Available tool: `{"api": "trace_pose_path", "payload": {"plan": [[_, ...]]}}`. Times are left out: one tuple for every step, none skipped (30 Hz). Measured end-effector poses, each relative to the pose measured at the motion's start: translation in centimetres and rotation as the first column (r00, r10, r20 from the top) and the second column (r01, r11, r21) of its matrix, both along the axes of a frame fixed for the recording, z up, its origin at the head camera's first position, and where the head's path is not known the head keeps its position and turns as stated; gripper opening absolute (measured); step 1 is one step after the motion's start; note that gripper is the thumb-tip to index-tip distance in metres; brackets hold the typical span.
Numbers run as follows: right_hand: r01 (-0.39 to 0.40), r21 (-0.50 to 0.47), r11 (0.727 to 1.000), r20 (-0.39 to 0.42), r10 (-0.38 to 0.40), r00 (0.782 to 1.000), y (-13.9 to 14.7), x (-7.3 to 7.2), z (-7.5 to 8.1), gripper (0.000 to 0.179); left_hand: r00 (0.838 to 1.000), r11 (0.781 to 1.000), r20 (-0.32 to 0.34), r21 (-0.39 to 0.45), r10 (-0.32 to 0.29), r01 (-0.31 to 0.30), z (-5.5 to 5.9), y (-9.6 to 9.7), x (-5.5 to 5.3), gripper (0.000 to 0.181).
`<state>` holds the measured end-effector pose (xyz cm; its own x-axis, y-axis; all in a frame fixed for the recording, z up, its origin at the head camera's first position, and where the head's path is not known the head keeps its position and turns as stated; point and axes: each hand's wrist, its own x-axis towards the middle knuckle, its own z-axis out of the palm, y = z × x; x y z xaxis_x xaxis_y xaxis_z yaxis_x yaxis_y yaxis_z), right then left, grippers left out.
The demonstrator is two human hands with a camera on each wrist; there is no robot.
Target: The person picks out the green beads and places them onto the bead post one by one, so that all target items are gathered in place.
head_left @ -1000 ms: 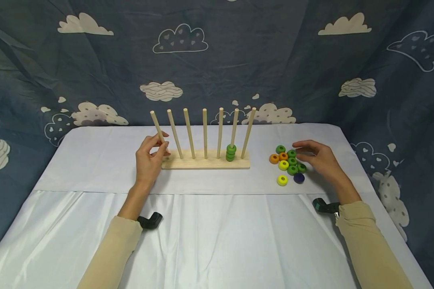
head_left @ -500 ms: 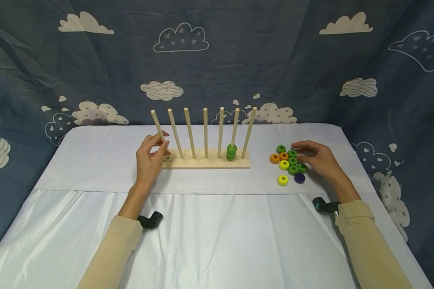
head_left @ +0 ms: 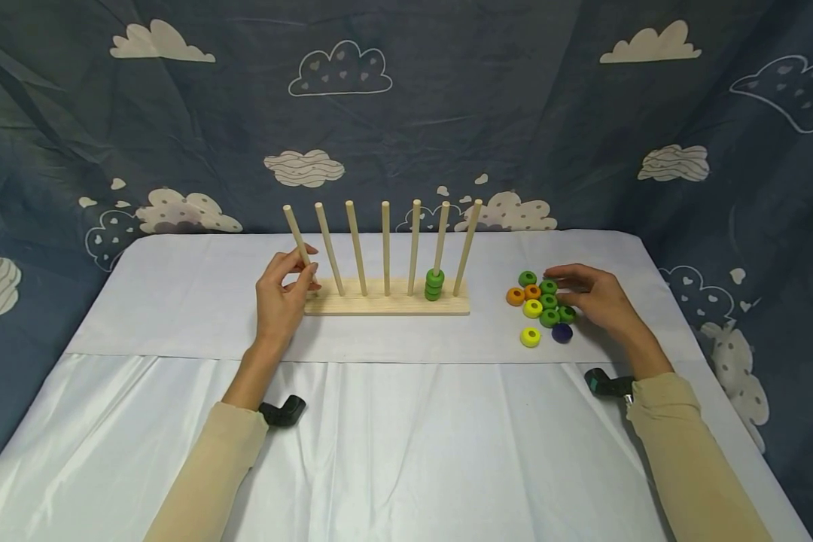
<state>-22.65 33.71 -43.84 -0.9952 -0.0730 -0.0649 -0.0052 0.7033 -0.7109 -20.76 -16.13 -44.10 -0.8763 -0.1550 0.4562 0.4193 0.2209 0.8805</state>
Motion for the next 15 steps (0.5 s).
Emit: {"api": "trace_pose_path", "payload": {"plan": [[0.001,0.001,1.0,0.002,-0.001,1.0,-0.01,-0.02,-0.03,0.048,1.0,1.0,0.0,0.001,0.0,0.0,-0.01,0.0,0.0,0.022],[0.003,0.004,1.0,0.001,-0.003,1.0,0.01,-0.04,-0.07,0.048,1.0,1.0,0.001,0.002,0.0,0.0,-0.03,0.01,0.02,0.022],[0.003,0.006,1.0,0.002,-0.003,1.0,0.01,-0.05,-0.11,0.048,1.0,1.0,0.001,0.002,-0.001,0.001,-0.04,0.01,0.0,0.022],[0.004,0.006,1.0,0.003,-0.004,1.0,0.02,-0.08,-0.15,0.047,1.0,1.0,0.001,0.004,-0.001,0.001,-0.06,0.01,-0.01,0.021],[0.005,0.008,1.0,0.003,-0.005,1.0,0.02,-0.09,-0.16,0.047,1.0,1.0,0.001,0.005,-0.001,0.001,-0.09,0.0,-0.03,0.021],[0.007,0.009,1.0,0.003,-0.007,1.0,0.02,-0.12,-0.2,0.047,1.0,1.0,0.001,0.006,0.0,0.0,-0.1,0.01,-0.06,0.021],[0.009,0.013,1.0,0.003,-0.009,1.0,0.03,-0.15,-0.24,0.046,1.0,1.0,0.001,0.007,0.0,0.0,-0.1,0.02,-0.1,0.021],[0.011,0.016,1.0,0.001,-0.011,1.0,0.03,-0.19,-0.28,0.046,1.0,1.0,0.0,0.007,0.001,-0.001,-0.11,0.02,-0.11,0.021],[0.014,0.021,1.0,0.0,-0.014,1.0,0.01,-0.2,-0.3,0.046,1.0,1.0,0.0,0.006,0.002,-0.002,-0.1,0.02,-0.13,0.021],[0.017,0.027,0.999,-0.002,-0.017,1.0,0.01,-0.24,-0.34,0.046,1.0,1.0,-0.001,0.005,0.003,-0.003,-0.09,0.02,-0.13,0.021],[0.02,0.034,0.999,-0.004,-0.02,1.0,-0.01,-0.26,-0.36,0.046,1.0,1.0,-0.001,0.003,0.003,-0.003,-0.07,0.03,-0.12,0.022],[0.025,0.039,0.999,-0.007,-0.025,1.0,-0.05,-0.29,-0.36,0.046,1.0,1.0,-0.001,0.003,0.003,-0.003,-0.04,0.03,-0.12,0.022],[0.027,0.042,0.999,-0.008,-0.027,1.0,-0.09,-0.31,-0.36,0.046,1.0,1.0,-0.001,0.002,0.003,-0.003,-0.02,0.02,-0.09,0.022],[0.029,0.044,0.999,-0.009,-0.028,1.0,-0.12,-0.33,-0.35,0.047,1.0,1.0,-0.001,0.0,0.002,-0.002,-0.01,0.0,-0.07,0.022],[0.032,0.045,0.998,-0.008,-0.032,0.999,-0.14,-0.34,-0.35,0.048,1.0,1.0,-0.001,-0.001,0.002,-0.002,0.01,0.0,-0.05,0.022]]}}
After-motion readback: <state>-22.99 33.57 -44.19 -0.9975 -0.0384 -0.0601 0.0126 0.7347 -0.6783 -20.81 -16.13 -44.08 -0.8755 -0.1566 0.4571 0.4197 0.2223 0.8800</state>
